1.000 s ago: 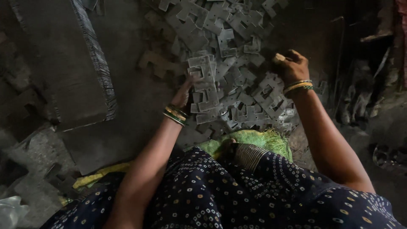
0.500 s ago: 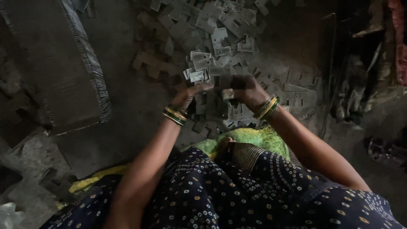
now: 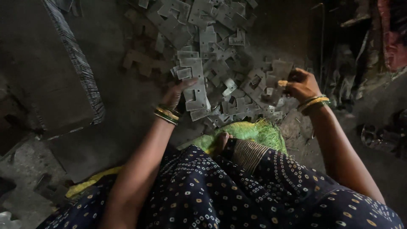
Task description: The person gathers metal plates by hand and stacks them into a vertical column, occasionally using a metal rod to rake through the loose pieces.
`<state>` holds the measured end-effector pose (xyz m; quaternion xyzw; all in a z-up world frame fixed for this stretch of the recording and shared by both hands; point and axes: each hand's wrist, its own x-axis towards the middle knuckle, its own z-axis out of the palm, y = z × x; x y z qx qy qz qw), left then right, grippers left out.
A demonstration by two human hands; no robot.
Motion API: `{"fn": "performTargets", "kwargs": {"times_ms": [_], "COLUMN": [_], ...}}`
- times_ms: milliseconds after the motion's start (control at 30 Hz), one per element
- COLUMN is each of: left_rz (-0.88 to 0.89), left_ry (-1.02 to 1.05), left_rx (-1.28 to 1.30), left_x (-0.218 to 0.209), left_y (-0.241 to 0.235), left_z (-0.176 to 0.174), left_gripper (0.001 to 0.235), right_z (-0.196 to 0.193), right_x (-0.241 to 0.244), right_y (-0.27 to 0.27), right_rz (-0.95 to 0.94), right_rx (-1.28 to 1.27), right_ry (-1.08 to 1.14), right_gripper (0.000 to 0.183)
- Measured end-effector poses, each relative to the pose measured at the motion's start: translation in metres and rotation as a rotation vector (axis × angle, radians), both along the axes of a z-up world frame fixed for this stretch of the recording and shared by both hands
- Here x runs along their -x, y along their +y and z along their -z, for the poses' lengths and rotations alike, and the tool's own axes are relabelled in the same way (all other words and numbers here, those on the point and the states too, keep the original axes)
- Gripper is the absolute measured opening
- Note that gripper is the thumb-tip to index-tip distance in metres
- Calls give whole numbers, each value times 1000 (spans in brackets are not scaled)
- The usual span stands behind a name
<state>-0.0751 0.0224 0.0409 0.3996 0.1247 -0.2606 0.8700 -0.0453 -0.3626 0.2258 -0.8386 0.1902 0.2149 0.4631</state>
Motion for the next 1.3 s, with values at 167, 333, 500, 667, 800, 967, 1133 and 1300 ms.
{"fn": "performTargets", "kwargs": {"times_ms": [167, 333, 500, 667, 800, 967, 1133, 1300], "left_rz": [-23, -50, 103, 20, -14, -92, -125, -185], "left_ry": [158, 195, 243, 249, 199, 166, -47, -73], "left_rx": [341, 669, 758, 486, 547, 306, -8, 211], "left_x": [9, 22, 28, 30, 18, 15, 19, 28], "left_y": [-11, 8, 31, 38, 36, 37, 47, 58], "left_z": [2, 5, -44, -50, -12, 42, 94, 99], "left_gripper": [49, 12, 15, 25, 40, 58, 67, 61], "right_z": [-38, 45, 136, 89, 24, 52, 110, 106], "right_x": [1, -18, -30, -31, -4, -61, -116, -106], "right_y": [87, 134, 122, 133, 167, 182, 202, 187], "right_rz": [-229, -658, -631, -457, -745, -761, -681, -775], "right_rx": [-116, 478, 548, 200, 451, 616, 805, 733], "right_ry": [88, -145, -390, -508, -899, -668, -481, -247], "right_gripper": [58, 64, 50, 28, 27, 63, 64, 69]}}
